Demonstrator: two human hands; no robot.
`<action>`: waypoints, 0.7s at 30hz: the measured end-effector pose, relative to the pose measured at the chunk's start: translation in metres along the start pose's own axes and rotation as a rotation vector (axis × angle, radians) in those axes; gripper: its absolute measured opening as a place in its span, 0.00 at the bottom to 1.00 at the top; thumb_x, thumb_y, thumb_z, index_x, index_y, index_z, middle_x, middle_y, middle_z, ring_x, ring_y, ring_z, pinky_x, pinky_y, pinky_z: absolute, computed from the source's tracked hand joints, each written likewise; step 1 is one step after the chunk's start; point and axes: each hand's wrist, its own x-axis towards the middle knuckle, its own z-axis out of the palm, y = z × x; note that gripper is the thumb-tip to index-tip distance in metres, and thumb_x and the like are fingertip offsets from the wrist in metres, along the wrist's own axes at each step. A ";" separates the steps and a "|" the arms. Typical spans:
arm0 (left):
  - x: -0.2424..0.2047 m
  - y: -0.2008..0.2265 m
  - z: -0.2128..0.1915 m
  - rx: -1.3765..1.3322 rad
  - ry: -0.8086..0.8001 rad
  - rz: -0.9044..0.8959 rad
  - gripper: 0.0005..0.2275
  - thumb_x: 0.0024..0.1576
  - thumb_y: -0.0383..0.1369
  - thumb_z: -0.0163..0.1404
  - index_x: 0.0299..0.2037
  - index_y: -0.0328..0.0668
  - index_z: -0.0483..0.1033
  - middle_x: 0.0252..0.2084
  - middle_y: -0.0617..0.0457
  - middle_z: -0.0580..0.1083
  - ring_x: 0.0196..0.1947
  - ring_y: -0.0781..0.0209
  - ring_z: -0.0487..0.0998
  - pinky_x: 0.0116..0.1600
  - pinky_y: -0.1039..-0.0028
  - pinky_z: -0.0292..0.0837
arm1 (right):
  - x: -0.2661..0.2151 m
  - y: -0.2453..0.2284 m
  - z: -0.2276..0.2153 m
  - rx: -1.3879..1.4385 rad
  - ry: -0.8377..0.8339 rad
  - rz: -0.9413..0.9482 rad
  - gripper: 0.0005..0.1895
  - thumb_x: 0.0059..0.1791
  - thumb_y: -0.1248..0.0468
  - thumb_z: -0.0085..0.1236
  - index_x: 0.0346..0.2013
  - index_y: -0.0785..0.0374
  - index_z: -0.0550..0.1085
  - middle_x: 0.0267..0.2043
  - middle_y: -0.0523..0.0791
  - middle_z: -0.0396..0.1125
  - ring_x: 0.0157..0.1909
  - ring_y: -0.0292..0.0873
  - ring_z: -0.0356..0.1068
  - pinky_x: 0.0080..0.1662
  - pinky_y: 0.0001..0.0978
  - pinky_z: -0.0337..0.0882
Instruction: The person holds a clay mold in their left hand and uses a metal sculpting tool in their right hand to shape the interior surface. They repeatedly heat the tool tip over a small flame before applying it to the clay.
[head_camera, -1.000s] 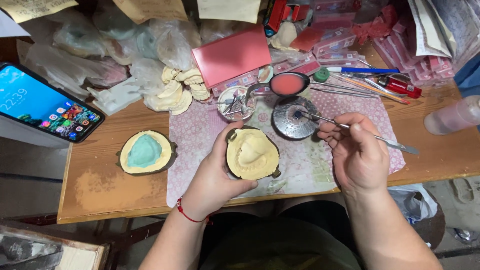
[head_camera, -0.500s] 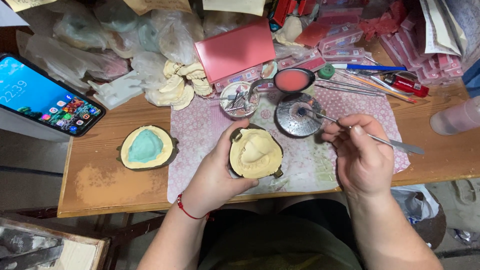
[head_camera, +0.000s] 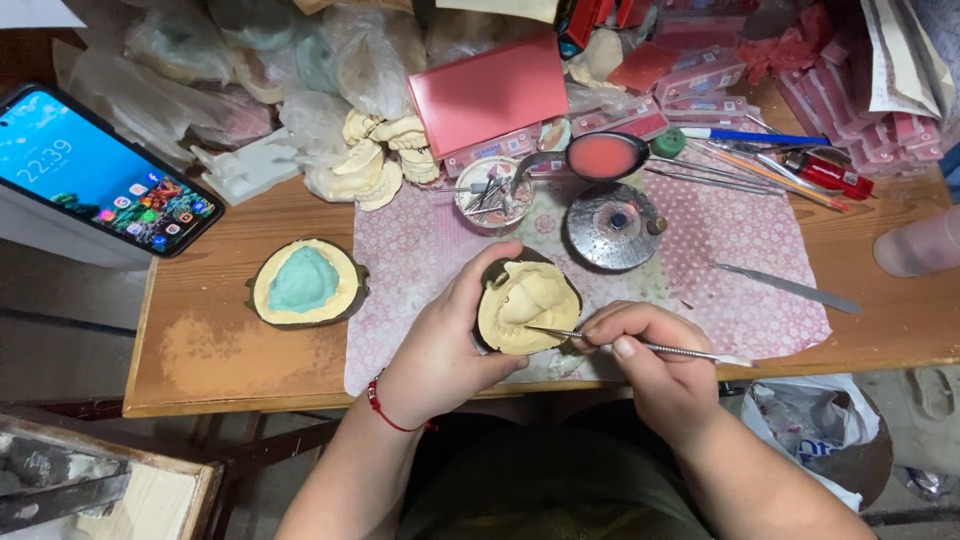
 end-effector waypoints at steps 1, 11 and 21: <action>0.000 -0.001 0.000 -0.002 0.002 -0.001 0.45 0.36 0.23 0.64 0.69 0.46 0.56 0.70 0.48 0.66 0.68 0.54 0.69 0.70 0.71 0.59 | 0.000 0.000 0.000 -0.001 -0.002 0.001 0.11 0.54 0.63 0.47 0.38 0.68 0.75 0.38 0.51 0.75 0.44 0.47 0.76 0.52 0.36 0.75; -0.001 -0.004 -0.001 0.008 -0.022 0.031 0.45 0.38 0.23 0.64 0.69 0.48 0.55 0.70 0.49 0.66 0.67 0.53 0.69 0.69 0.70 0.60 | 0.002 -0.002 0.001 -0.080 -0.040 -0.020 0.13 0.55 0.61 0.47 0.37 0.67 0.76 0.38 0.50 0.76 0.44 0.47 0.76 0.52 0.36 0.75; -0.001 -0.005 0.000 0.003 -0.021 0.041 0.45 0.37 0.22 0.64 0.70 0.48 0.55 0.69 0.48 0.66 0.67 0.53 0.70 0.68 0.71 0.61 | 0.003 0.000 0.000 0.031 -0.034 0.068 0.13 0.54 0.62 0.47 0.36 0.69 0.76 0.37 0.52 0.76 0.42 0.47 0.76 0.50 0.36 0.75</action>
